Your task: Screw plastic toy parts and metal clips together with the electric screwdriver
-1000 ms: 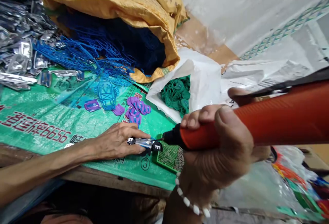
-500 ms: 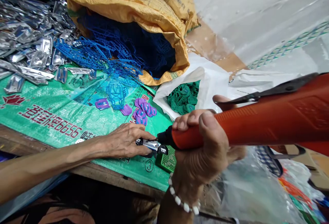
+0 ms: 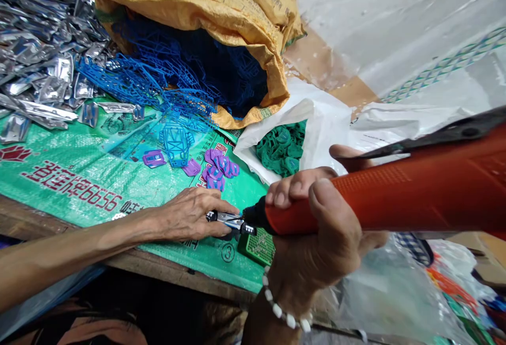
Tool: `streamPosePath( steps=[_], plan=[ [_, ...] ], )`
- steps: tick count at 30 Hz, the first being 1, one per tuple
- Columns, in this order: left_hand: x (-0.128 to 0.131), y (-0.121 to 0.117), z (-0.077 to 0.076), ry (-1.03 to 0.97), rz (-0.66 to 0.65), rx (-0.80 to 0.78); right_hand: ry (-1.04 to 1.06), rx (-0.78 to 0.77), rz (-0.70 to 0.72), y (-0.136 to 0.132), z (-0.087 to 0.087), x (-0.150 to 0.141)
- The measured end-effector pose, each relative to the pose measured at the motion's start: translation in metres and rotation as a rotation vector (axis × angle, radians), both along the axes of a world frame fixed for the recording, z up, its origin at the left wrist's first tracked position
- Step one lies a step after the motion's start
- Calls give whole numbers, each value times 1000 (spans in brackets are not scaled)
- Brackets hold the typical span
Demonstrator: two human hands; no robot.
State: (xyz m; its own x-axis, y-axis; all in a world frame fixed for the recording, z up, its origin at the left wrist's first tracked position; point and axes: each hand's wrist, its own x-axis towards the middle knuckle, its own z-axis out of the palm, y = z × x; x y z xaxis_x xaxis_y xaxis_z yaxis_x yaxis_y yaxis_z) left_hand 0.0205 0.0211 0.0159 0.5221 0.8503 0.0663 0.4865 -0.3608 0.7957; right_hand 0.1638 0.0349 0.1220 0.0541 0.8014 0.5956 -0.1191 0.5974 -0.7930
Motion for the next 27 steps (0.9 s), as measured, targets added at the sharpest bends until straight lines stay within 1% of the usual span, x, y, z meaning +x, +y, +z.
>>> streamPosePath(
  steps=[4,8,13,17,21,24,27],
  plan=[
    [1,0,-6,-13,28,43,69,-41,107,-3,1,3],
    [1,-1,-10,-14,41,74,66,-81,111,-5,2,4],
    [1,0,-5,24,29,48,120,-85,148,-5,4,1],
    [1,0,0,14,9,12,134,-60,112,-3,3,0],
    [0,0,4,21,0,9,40,-4,48,1,1,-1],
    [0,-1,4,22,8,27,-38,34,-7,3,-2,-1],
    [0,-1,2,22,12,33,-47,30,-21,3,-4,-2]
  ],
)
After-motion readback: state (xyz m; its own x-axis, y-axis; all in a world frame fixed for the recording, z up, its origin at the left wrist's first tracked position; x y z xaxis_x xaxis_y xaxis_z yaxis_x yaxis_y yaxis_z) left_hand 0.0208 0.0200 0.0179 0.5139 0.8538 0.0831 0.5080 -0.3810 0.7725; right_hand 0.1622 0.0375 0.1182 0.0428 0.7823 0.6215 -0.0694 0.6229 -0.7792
